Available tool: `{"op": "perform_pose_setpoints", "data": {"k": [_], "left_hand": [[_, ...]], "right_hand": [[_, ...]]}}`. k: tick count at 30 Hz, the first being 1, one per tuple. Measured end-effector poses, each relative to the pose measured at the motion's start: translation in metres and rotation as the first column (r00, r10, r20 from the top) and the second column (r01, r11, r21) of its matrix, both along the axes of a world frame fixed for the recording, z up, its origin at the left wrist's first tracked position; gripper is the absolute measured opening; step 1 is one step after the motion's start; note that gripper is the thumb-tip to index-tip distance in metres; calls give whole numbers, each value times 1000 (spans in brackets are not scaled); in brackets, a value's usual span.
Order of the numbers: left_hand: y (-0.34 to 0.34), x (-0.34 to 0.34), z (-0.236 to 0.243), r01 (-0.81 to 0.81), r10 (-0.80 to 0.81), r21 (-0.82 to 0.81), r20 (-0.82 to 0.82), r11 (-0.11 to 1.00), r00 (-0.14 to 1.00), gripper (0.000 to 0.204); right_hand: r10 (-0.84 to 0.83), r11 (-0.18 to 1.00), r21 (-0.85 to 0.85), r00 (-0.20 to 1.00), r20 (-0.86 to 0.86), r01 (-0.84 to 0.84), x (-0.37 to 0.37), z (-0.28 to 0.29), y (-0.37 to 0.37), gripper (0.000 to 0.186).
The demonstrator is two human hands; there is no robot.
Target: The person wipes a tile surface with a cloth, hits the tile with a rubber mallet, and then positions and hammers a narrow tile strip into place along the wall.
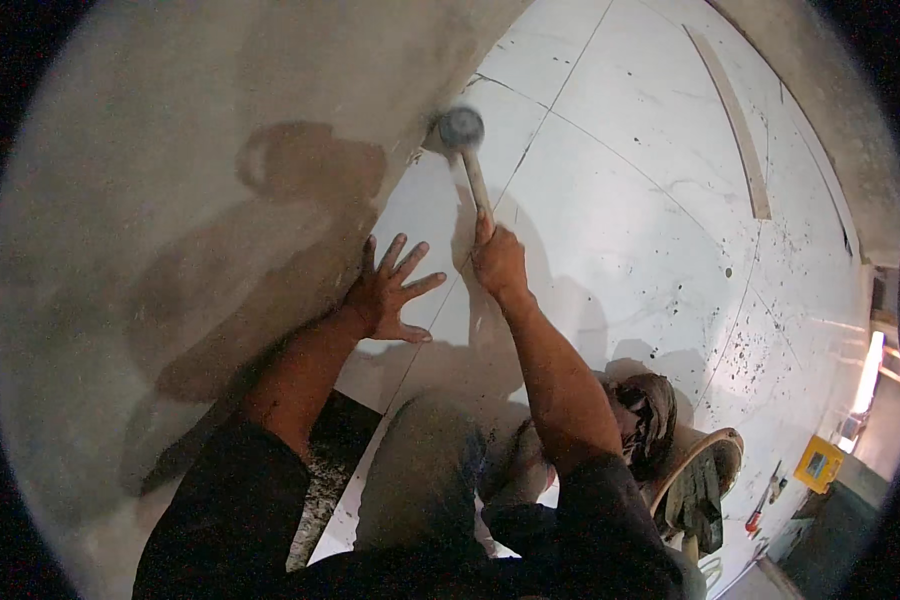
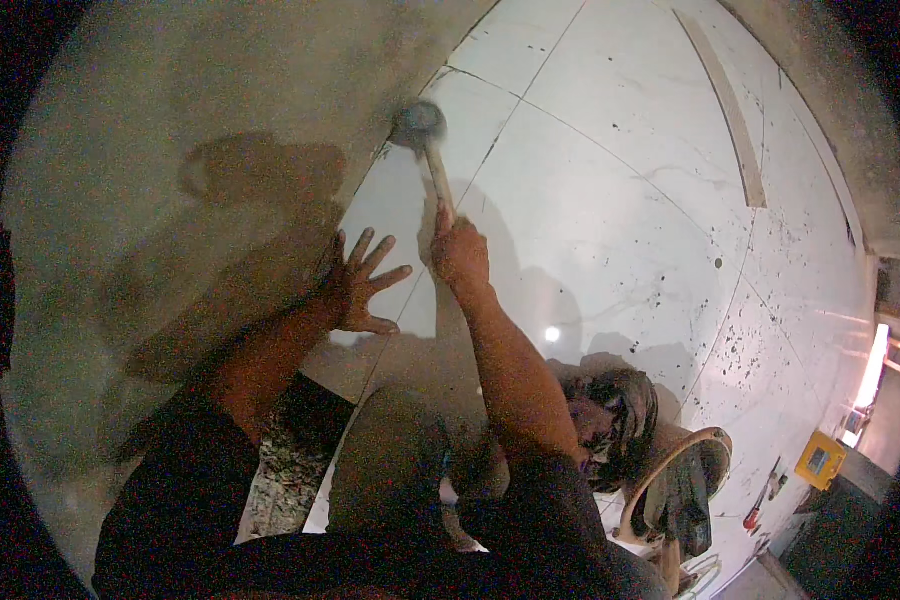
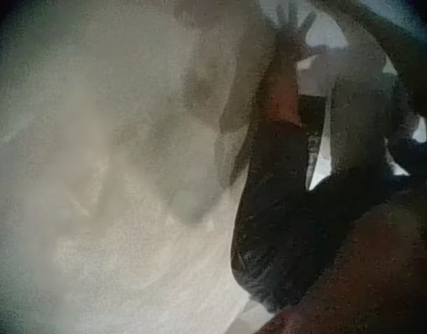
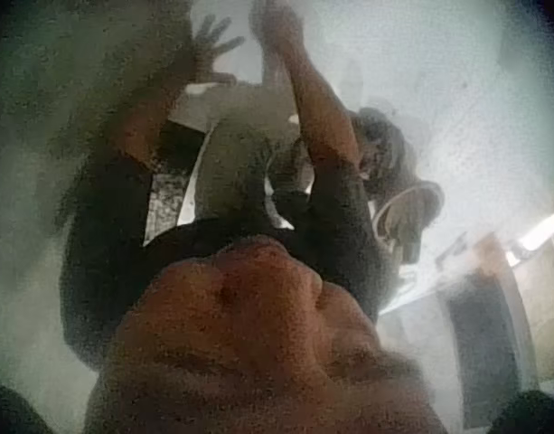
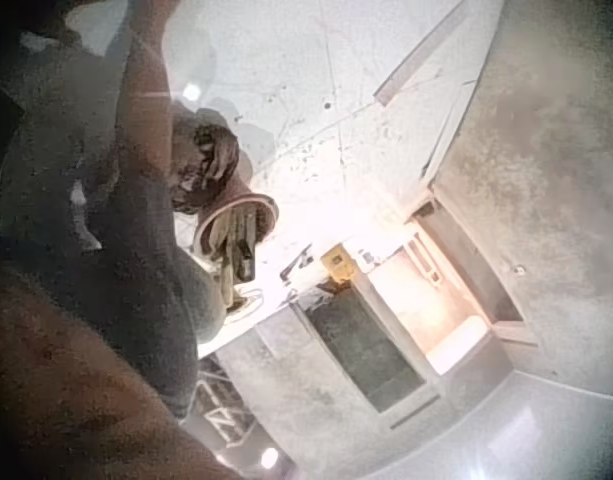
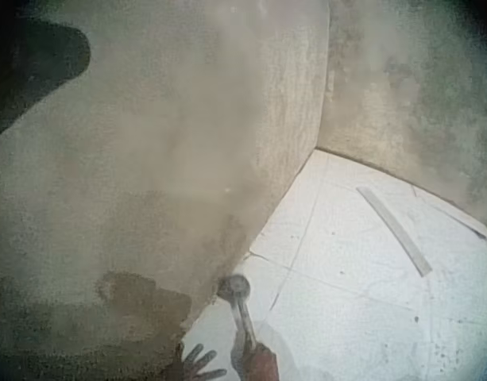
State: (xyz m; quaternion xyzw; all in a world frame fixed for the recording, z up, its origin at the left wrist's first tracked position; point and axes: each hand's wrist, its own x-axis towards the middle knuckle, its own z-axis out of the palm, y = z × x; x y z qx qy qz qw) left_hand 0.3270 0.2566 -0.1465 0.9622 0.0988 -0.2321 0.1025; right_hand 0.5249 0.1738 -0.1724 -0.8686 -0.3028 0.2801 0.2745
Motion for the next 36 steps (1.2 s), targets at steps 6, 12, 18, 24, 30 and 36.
{"op": "perform_pose_setpoints", "data": {"k": [6, 12, 18, 24, 30, 36], "left_hand": [[6, -3, -11, -6, 7, 17, -52, 1000, 999, 99], [4, -8, -13, -33, 33, -14, 11, 999, 999, 99], [5, -16, -15, -26, 31, -39, 157, 999, 987, 94], [12, -10, -3, -55, 57, 36, -42, 998, 998, 97], [1, 2, -15, -14, 14, -6, -8, 1000, 1000, 97], [4, -12, -23, -24, 32, -36, 213, 999, 976, 94]], "right_hand": [[-149, 969, 186, 985, -88, 163, -10, 31, 33, 49], [-354, 869, 363, 935, -18, 337, -7, 30, 38, 53], [-85, 972, 221, 996, 9, 81, 7, 44, 44, 51], [-92, 963, 254, 996, -22, 95, 18, 65, 64, 49], [-49, 967, 254, 987, 150, 9, 36, 10, 47, 50], [-186, 966, 184, 983, -6, 184, 27, 20, 70, 49]]}}
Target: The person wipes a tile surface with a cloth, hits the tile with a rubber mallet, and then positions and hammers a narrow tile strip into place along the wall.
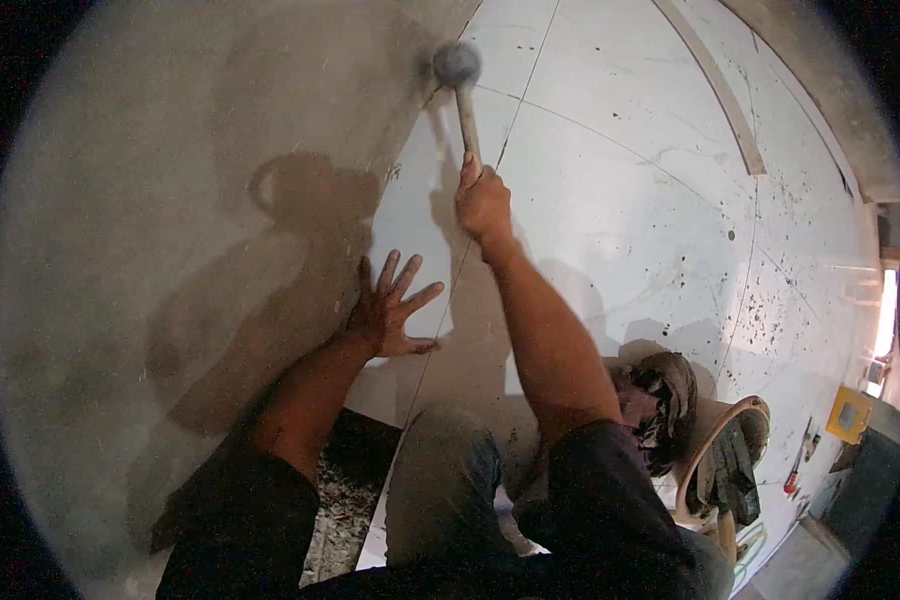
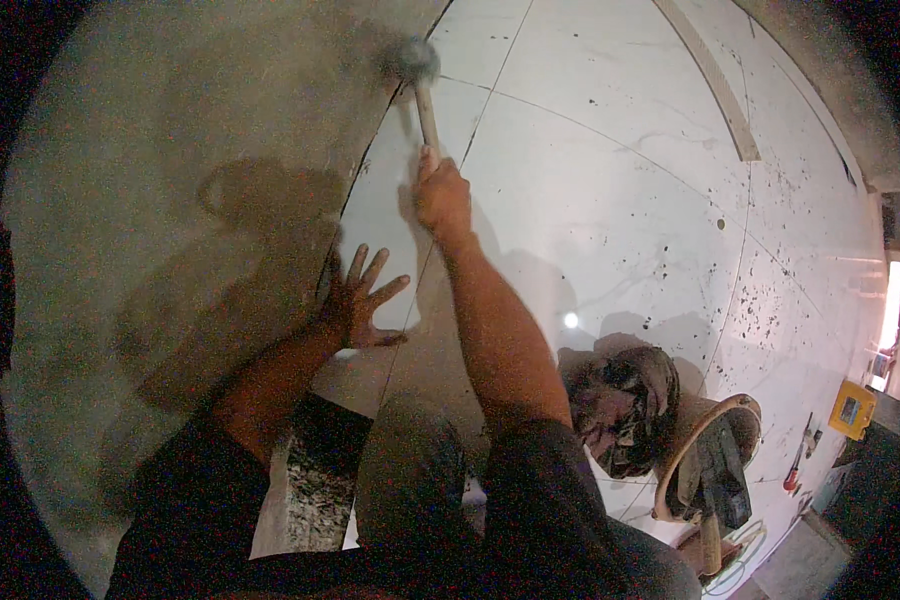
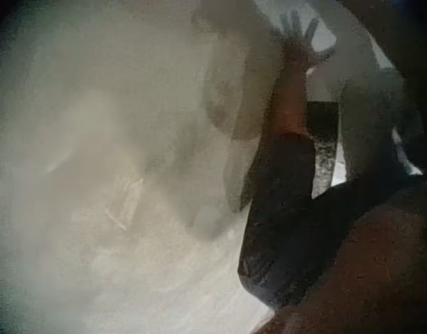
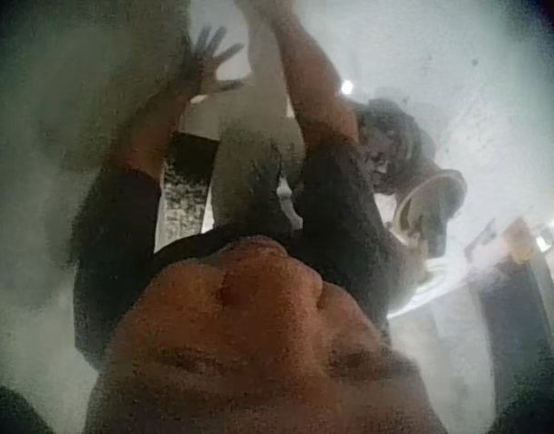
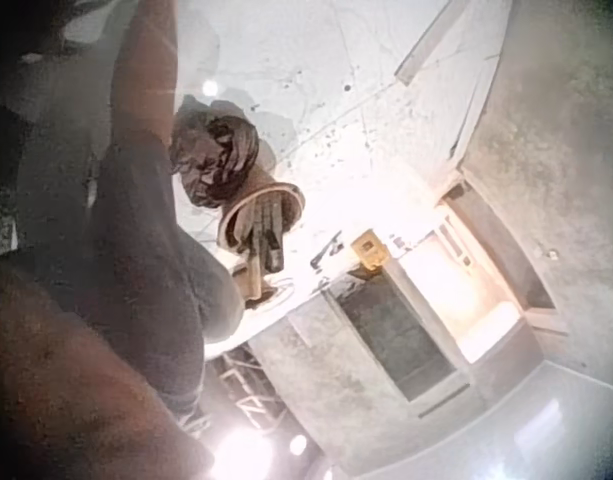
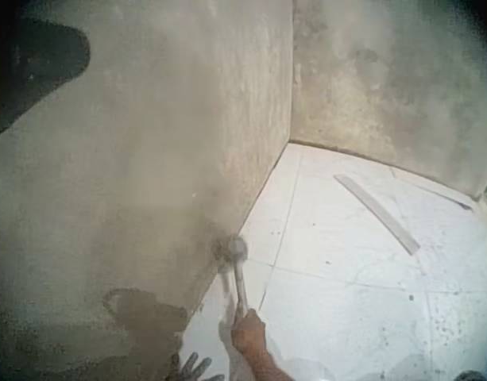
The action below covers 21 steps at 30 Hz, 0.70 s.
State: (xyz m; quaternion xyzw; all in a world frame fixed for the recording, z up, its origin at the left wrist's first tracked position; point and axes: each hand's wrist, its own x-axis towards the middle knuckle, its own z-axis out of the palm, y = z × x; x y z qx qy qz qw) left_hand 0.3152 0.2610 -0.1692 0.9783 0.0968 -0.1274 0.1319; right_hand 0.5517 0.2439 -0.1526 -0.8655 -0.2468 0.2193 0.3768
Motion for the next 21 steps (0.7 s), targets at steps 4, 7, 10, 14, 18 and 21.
{"op": "perform_pose_setpoints", "data": {"k": [4, 7, 10, 14, 18, 21], "left_hand": [[2, 12, 10, -27, 30, 21, -159, 999, 987, 95], [-2, 17, 14, -11, 21, 41, -257, 999, 966, 96], [3, 8, 15, -19, 29, 41, -274, 999, 961, 95], [-3, 7, 6, 0, -2, -11, -129, 1000, 992, 97], [0, 1, 8, -27, 25, -16, -119, 999, 993, 96], [0, 12, 10, -1, 10, 44, -216, 999, 976, 98]], "right_hand": [[17, 989, 145, 997, 76, -27, 4, 9, -7, 47], [37, 997, 62, 998, 59, -41, 23, -13, -19, 47], [35, 999, -31, 999, -34, -36, 22, 10, -13, 49], [-55, 998, 8, 998, -18, 55, 15, -2, -31, 56], [95, 994, -54, 993, -70, -99, 7, 15, -17, 58], [-1, 998, -65, 995, -96, -5, 4, -6, -24, 60]]}}
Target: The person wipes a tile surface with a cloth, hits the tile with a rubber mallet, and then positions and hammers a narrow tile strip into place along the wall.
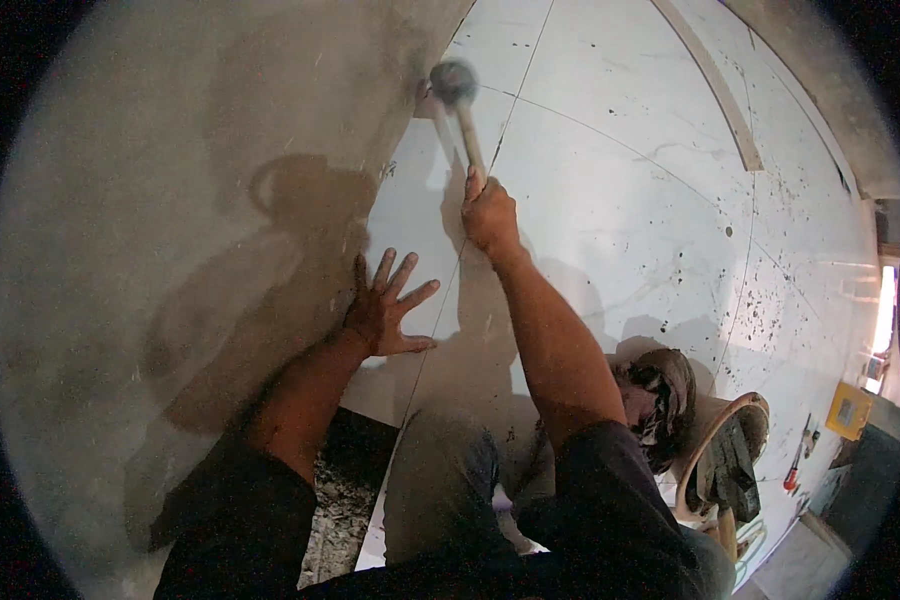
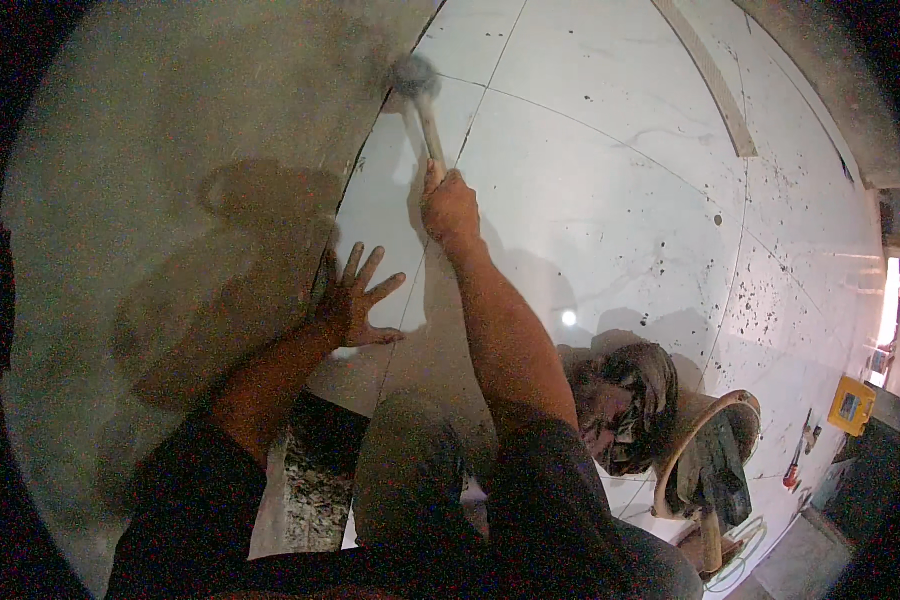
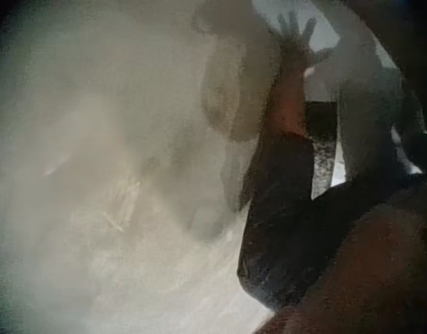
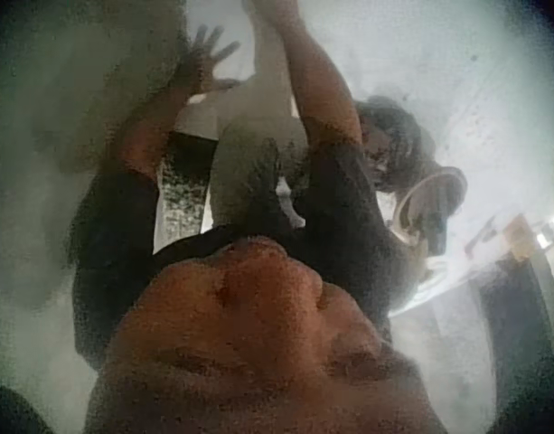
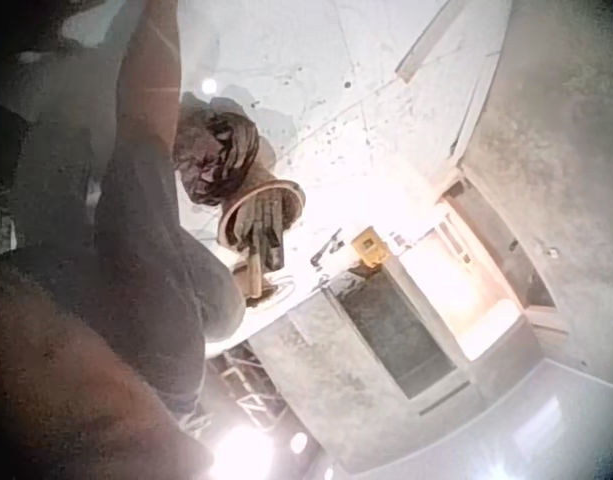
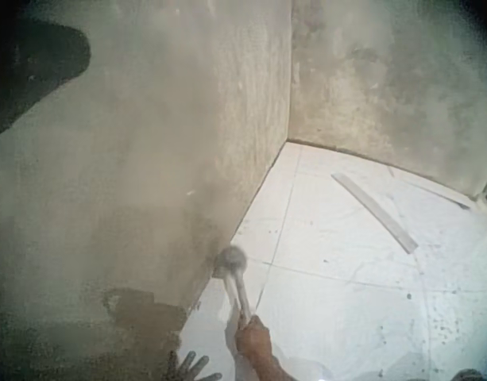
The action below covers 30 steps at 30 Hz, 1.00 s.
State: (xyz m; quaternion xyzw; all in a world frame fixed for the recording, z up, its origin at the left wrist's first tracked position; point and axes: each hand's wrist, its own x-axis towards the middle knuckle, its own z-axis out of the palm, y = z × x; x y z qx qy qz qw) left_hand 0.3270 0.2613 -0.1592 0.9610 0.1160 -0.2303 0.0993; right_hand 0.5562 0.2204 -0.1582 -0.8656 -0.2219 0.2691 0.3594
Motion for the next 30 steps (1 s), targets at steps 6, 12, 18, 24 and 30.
{"op": "perform_pose_setpoints", "data": {"k": [6, 12, 18, 24, 30], "left_hand": [[0, -6, -13, 9, 6, -59, 256, 998, 967, 95], [-2, -10, -8, -10, 19, -49, 182, 999, 983, 97], [-2, -12, -9, -3, 10, -49, 142, 999, 990, 96], [4, -12, -7, -2, 11, -52, 168, 999, 986, 95], [1, -4, -3, 28, -25, -21, 144, 999, 989, 97]], "right_hand": [[48, 999, 22, 997, 54, -50, -3, -6, -1, 60], [45, 998, 36, 999, 15, -46, -10, 13, -4, 60], [72, 996, 55, 997, 40, -74, -13, 14, -13, 57], [56, 996, 65, 992, 112, -64, -6, 28, -8, 52], [25, 1000, -12, 997, 78, -24, -3, 9, -23, 52]]}}
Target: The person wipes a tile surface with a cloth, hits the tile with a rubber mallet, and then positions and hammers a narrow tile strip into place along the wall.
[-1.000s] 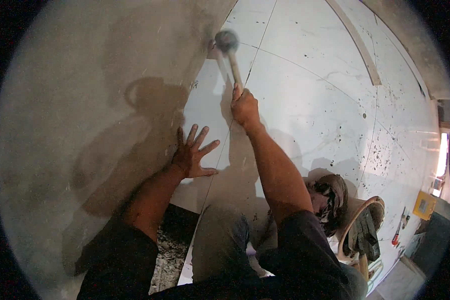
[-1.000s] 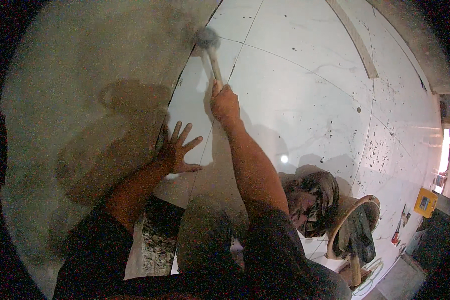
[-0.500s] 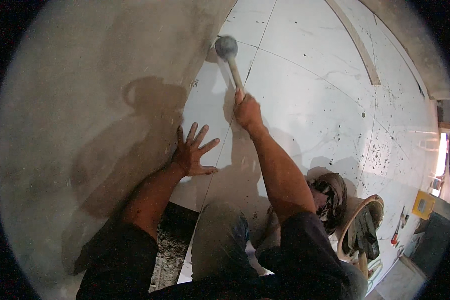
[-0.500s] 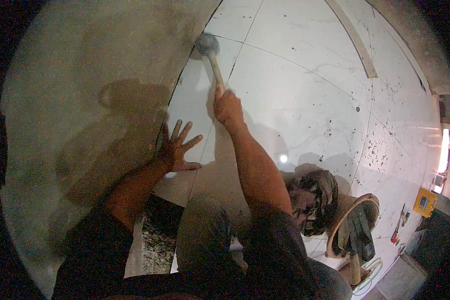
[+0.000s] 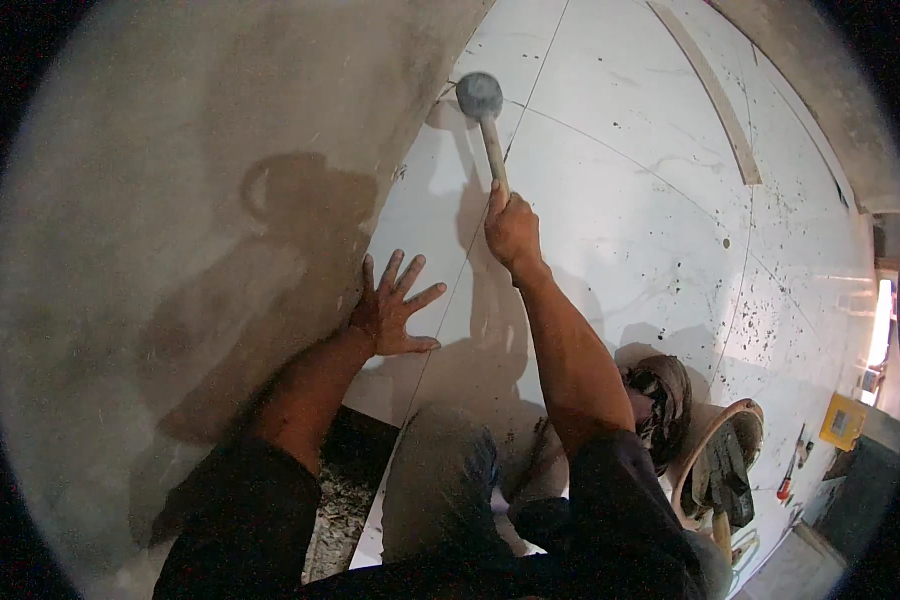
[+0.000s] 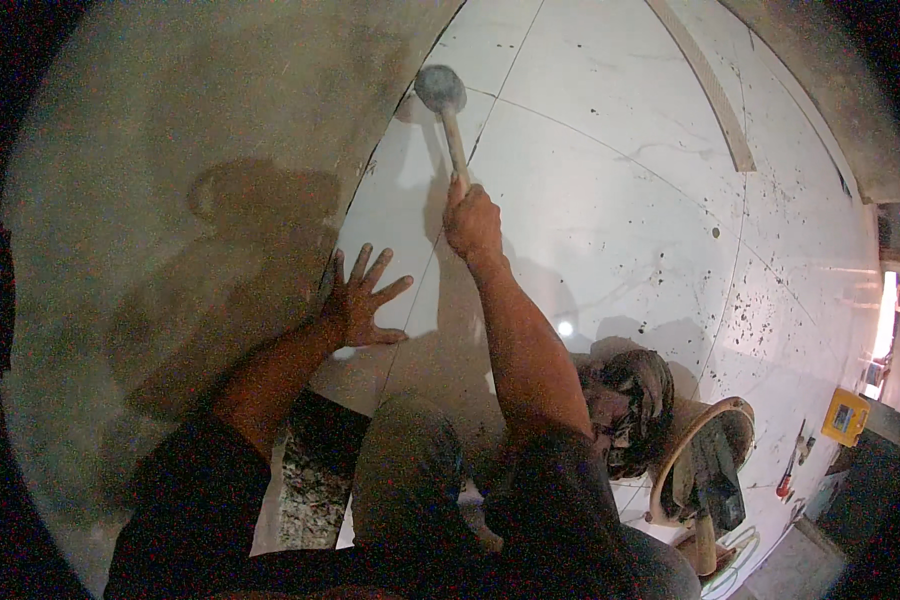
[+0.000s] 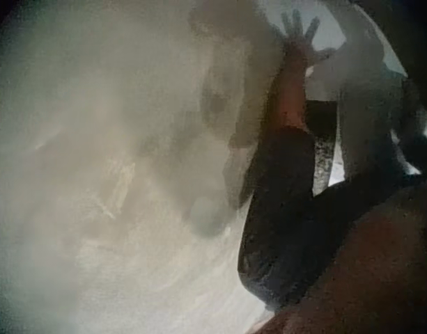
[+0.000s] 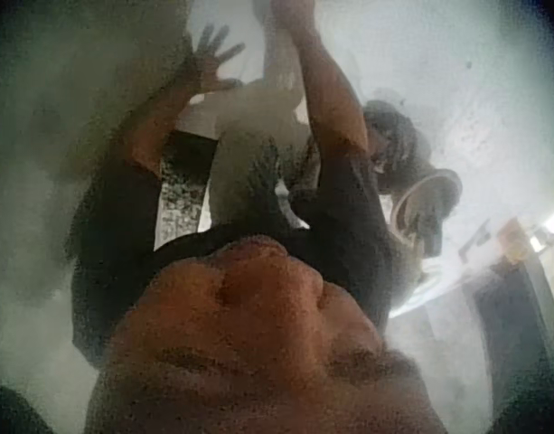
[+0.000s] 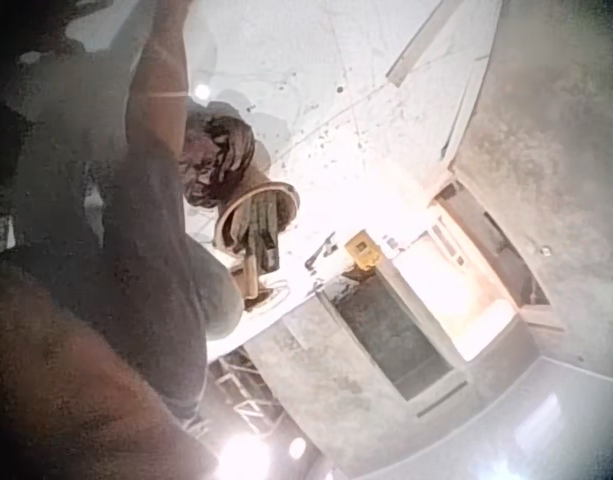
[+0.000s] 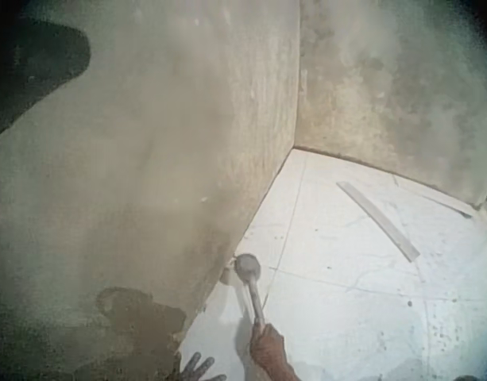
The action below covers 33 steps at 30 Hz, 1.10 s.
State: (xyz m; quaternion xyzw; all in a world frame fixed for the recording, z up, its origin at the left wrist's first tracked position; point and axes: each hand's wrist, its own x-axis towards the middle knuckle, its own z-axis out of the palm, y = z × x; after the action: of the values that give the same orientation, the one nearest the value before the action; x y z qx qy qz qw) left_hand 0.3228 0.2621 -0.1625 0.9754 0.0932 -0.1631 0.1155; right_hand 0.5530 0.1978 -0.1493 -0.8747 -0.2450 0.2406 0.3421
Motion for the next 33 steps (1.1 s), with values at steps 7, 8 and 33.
{"op": "perform_pose_setpoints", "data": {"k": [7, 8, 33], "left_hand": [[-1, 1, 10, -15, 19, 23, -205, 1000, 979, 94], [1, -5, 11, -22, 29, 39, -185, 999, 982, 94], [5, 3, 12, -6, 13, 28, -227, 1000, 974, 93]], "right_hand": [[97, 995, -21, 995, 17, -97, -2, 2, 0, 53], [105, 995, -7, 995, 0, -105, -7, 25, 12, 54], [137, 991, -12, 990, 20, -136, -52, -5, -23, 56]]}}
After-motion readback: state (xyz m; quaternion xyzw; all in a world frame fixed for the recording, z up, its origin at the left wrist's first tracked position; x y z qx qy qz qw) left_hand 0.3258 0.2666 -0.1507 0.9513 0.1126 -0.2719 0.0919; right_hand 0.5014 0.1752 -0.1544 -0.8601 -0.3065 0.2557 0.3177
